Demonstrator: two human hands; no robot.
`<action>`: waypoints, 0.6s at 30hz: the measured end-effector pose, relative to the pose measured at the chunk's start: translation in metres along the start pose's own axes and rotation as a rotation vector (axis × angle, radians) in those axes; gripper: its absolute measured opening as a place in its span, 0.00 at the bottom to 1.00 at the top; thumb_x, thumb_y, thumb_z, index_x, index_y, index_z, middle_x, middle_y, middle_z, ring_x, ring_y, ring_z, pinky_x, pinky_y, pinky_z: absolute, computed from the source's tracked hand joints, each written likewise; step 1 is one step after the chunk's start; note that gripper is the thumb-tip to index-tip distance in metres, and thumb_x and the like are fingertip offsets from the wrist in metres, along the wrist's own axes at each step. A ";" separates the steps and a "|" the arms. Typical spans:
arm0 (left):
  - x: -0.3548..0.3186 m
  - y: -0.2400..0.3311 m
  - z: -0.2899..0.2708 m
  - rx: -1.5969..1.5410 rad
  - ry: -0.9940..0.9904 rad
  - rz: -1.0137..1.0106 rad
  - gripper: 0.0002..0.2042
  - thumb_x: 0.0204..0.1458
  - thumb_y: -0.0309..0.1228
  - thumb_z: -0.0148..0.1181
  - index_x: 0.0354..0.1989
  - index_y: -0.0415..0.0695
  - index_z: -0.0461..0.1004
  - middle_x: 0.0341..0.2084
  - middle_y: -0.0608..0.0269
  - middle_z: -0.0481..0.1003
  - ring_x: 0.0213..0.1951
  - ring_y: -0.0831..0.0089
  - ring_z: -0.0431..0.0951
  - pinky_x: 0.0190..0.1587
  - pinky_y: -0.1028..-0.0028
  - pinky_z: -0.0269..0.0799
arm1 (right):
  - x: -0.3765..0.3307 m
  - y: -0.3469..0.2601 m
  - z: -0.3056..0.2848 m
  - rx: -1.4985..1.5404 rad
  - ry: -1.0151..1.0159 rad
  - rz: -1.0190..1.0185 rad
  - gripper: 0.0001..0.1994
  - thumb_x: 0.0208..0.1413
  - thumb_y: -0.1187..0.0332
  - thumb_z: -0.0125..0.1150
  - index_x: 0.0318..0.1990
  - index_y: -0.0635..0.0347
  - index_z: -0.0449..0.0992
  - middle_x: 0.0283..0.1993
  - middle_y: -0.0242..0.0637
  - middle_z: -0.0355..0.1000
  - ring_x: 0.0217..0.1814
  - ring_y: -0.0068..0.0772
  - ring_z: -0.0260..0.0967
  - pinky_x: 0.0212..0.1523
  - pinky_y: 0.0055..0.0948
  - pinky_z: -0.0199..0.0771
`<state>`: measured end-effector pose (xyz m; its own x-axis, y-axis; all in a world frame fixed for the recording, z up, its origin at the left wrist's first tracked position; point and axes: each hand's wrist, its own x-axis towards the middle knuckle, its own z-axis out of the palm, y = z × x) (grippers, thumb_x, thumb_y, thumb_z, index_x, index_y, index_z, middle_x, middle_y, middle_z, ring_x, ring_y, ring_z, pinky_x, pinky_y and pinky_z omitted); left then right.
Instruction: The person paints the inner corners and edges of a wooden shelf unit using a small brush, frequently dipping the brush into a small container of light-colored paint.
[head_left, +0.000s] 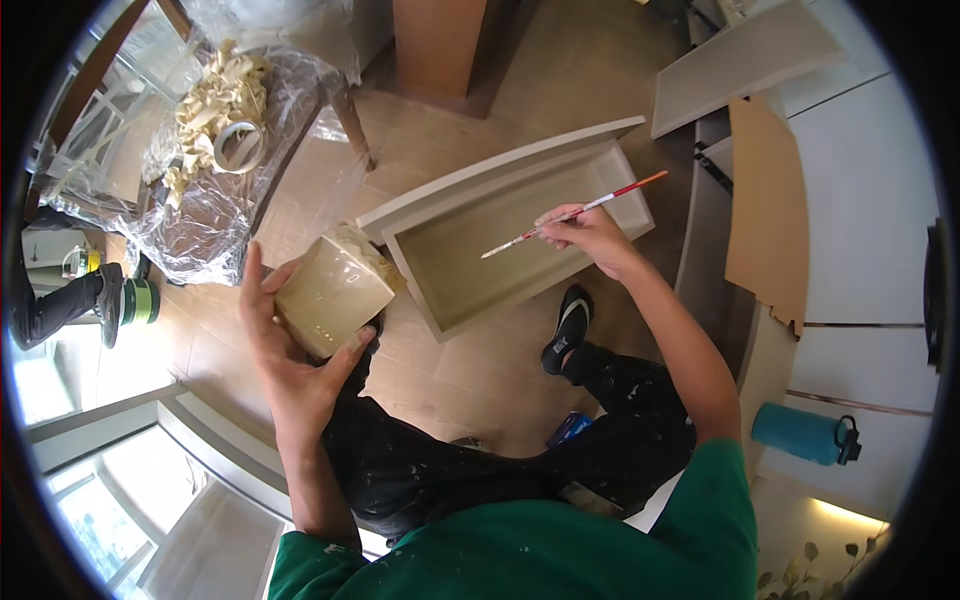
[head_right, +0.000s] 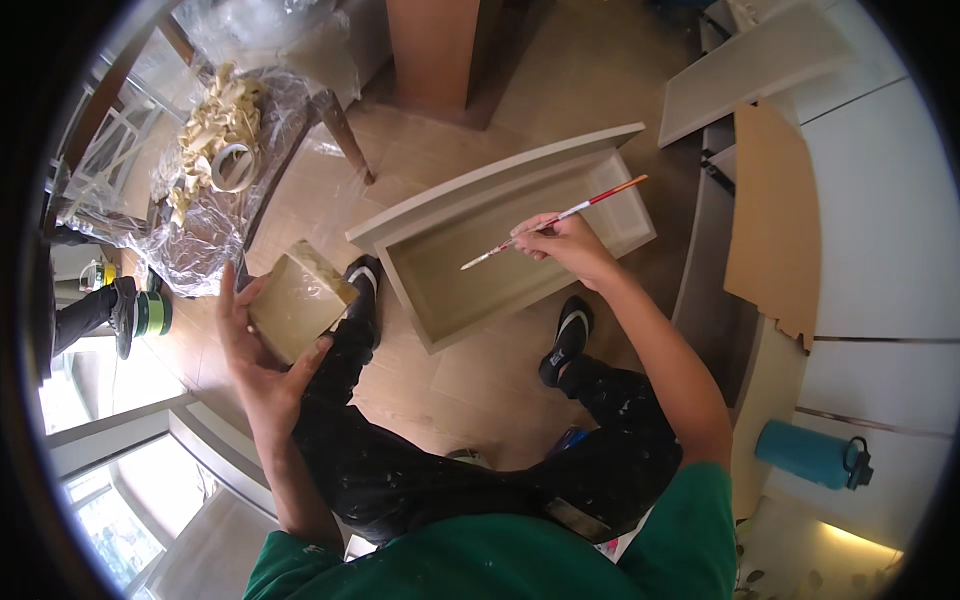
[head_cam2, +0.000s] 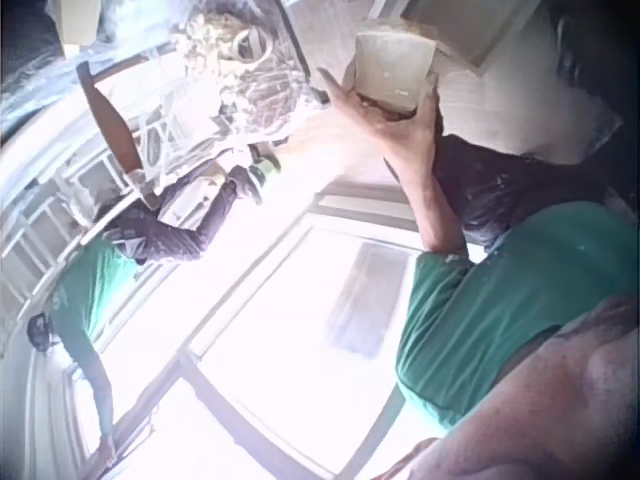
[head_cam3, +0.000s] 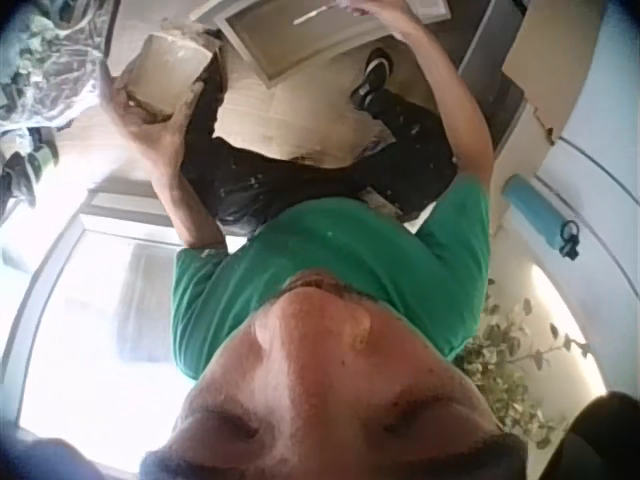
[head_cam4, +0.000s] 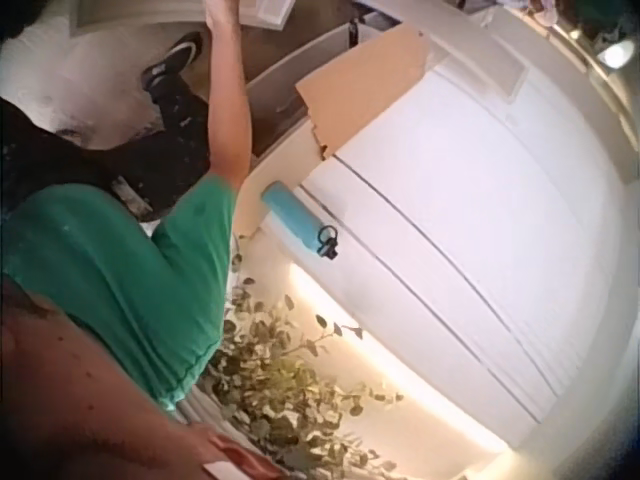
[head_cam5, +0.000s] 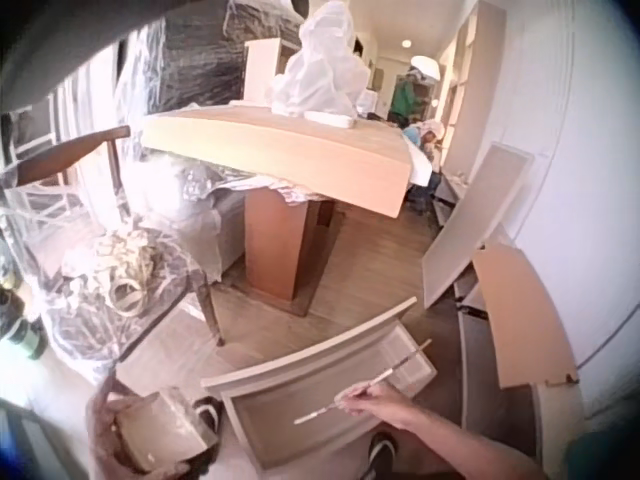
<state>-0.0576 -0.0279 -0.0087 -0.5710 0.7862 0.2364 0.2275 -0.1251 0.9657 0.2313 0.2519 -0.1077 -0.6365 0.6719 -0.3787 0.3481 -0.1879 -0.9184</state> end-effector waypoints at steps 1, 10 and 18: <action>0.001 0.002 -0.001 0.014 0.025 0.002 0.56 0.37 0.13 0.73 0.77 0.42 0.44 0.60 0.53 0.65 0.60 0.62 0.71 0.62 0.64 0.72 | 0.014 0.020 0.006 -0.008 -0.049 0.032 0.11 0.61 0.69 0.66 0.47 0.66 0.80 0.38 0.35 0.80 0.38 0.21 0.73 0.40 0.23 0.73; 0.015 -0.010 -0.001 0.245 0.308 0.007 0.58 0.39 0.31 0.81 0.76 0.37 0.43 0.55 0.52 0.70 0.59 0.59 0.73 0.59 0.62 0.76 | 0.089 0.158 0.089 -0.224 -0.093 0.012 0.07 0.55 0.69 0.68 0.33 0.63 0.84 0.26 0.35 0.78 0.29 0.22 0.74 0.34 0.25 0.73; 0.021 -0.025 -0.005 0.690 0.393 0.081 0.56 0.44 0.59 0.73 0.74 0.37 0.51 0.58 0.43 0.70 0.50 0.64 0.78 0.41 0.75 0.78 | 0.119 0.229 0.129 -0.288 -0.187 0.002 0.08 0.49 0.67 0.69 0.32 0.63 0.83 0.29 0.43 0.79 0.31 0.37 0.78 0.37 0.34 0.76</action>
<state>-0.0792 -0.0106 -0.0278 -0.7386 0.5035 0.4482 0.6442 0.3313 0.6894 0.1461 0.1962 -0.3777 -0.7411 0.5240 -0.4197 0.5130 0.0388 -0.8575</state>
